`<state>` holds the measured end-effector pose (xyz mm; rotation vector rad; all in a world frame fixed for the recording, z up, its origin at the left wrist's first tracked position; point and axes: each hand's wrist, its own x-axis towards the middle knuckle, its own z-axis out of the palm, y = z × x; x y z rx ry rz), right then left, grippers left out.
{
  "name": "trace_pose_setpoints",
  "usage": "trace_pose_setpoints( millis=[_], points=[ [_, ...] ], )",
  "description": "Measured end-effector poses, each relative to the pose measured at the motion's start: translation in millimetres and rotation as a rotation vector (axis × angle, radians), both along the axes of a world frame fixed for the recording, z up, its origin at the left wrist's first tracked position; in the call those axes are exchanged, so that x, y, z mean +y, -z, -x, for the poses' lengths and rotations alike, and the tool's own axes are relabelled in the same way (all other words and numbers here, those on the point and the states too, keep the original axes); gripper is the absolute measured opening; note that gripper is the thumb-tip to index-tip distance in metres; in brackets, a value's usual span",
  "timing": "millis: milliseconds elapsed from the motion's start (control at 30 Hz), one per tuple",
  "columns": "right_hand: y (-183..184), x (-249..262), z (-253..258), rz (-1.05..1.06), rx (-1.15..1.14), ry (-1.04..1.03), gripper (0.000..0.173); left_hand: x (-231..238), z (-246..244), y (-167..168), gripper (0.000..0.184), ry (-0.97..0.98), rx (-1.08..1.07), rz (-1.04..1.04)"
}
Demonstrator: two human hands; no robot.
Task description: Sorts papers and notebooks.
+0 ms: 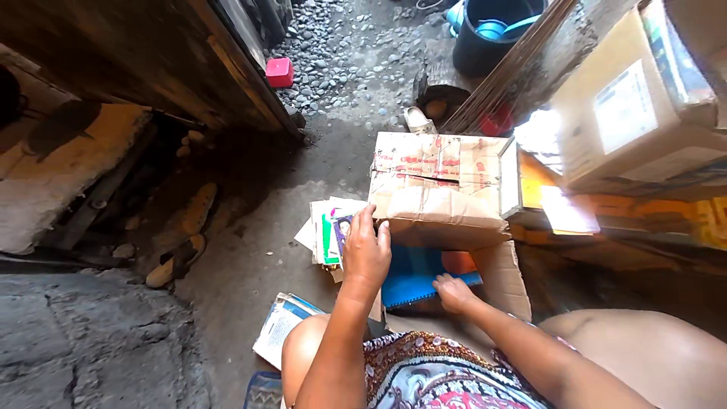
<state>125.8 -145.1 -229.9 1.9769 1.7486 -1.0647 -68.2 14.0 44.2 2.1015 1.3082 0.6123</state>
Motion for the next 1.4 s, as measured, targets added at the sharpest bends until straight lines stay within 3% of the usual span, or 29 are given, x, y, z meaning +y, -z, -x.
trace_pose_setpoints(
  millis=[67,267,400,567,700,967,1133,1267,1400],
  points=[
    [-20,13,-4,-0.041,-0.023,0.048,0.034,2,1,1,0.039,-0.005,-0.008,-0.005],
    [-107,41,-54,-0.122,-0.041,0.153,0.029,3,-1,-4,0.041,-0.011,-0.005,0.025],
    [-174,38,-82,-0.114,-0.008,0.275,0.026,8,1,-5,0.041,-0.020,-0.031,0.048],
    [-218,19,-101,-0.210,0.160,0.429,0.018,12,-1,-10,0.042,-0.026,-0.069,0.079],
    [-238,4,-114,-0.283,0.303,0.540,0.013,9,-2,-8,0.041,-0.017,-0.116,0.088],
    [-291,-37,-135,-0.669,0.655,0.873,0.019,0,-8,-1,0.038,0.040,-0.246,0.174],
    [-315,-53,-125,-0.886,0.812,0.865,0.028,-11,-23,9,0.033,0.127,-0.348,0.350],
    [-292,-32,-114,-0.939,0.690,0.818,0.028,-31,-45,26,0.028,0.182,-0.398,0.551],
    [-260,-1,-103,-0.877,0.518,0.925,0.030,-42,-63,41,0.029,0.231,-0.342,0.653]
  ],
)
